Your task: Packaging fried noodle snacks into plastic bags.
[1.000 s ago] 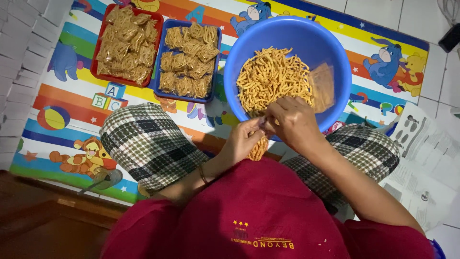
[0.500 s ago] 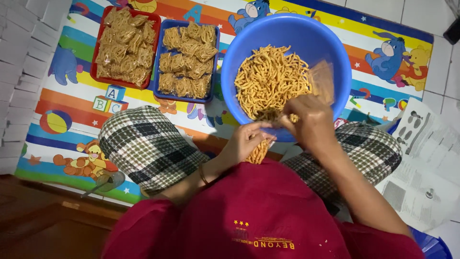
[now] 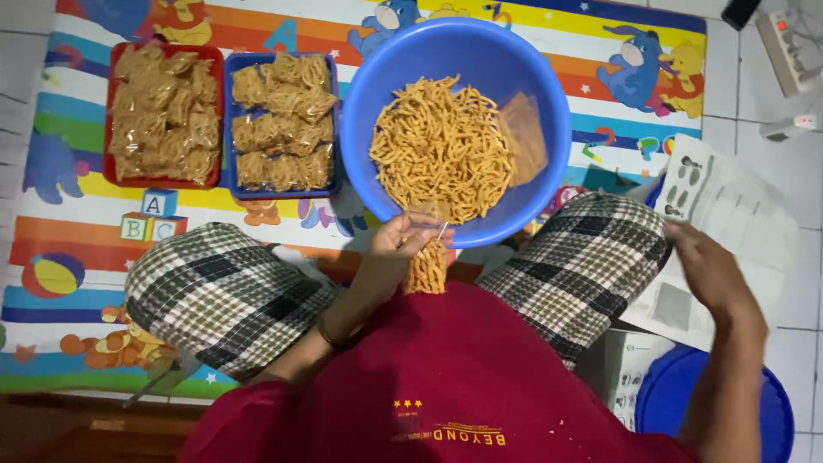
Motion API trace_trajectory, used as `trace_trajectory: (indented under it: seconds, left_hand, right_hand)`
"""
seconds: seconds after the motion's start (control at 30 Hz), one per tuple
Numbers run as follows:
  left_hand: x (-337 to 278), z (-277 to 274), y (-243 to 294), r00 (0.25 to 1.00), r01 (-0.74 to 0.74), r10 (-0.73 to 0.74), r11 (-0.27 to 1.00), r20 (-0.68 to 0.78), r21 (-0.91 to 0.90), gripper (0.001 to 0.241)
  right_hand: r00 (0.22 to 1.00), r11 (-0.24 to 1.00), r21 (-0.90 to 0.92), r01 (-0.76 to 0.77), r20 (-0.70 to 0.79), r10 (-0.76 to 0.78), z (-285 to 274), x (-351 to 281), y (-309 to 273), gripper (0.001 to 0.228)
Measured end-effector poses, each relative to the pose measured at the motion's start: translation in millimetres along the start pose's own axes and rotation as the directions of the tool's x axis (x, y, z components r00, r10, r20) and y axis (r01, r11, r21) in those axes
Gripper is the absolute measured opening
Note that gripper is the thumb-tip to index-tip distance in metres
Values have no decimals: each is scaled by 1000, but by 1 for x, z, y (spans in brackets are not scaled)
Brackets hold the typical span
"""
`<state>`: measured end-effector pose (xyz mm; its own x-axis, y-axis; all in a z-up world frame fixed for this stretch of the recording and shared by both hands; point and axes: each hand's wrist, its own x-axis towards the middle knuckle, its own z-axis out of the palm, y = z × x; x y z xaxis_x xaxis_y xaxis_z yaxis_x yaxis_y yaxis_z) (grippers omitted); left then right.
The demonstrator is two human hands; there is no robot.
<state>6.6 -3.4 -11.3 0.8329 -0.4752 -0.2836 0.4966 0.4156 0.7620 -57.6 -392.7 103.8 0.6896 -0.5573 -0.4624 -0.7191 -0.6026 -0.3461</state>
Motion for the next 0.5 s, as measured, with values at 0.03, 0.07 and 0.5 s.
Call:
trace_trajectory:
  seconds: [0.03,0.07,0.5]
  left_hand:
    - [1,3,-2,1000,5,-5,1000,5,-1,20]
    - [1,4,-2,1000,5,-5,1000,1,10,18]
    - [-6,13,-13,950,-223,283,909,-129,352,13]
  right_hand:
    - [1000,1000,0,-7,-2,7,3,20,46,53]
    - [982,893,-449,38,-149,-117,9,42,91,63]
    - [703,494,573,654,-220,-676,119,-43,-85,42]
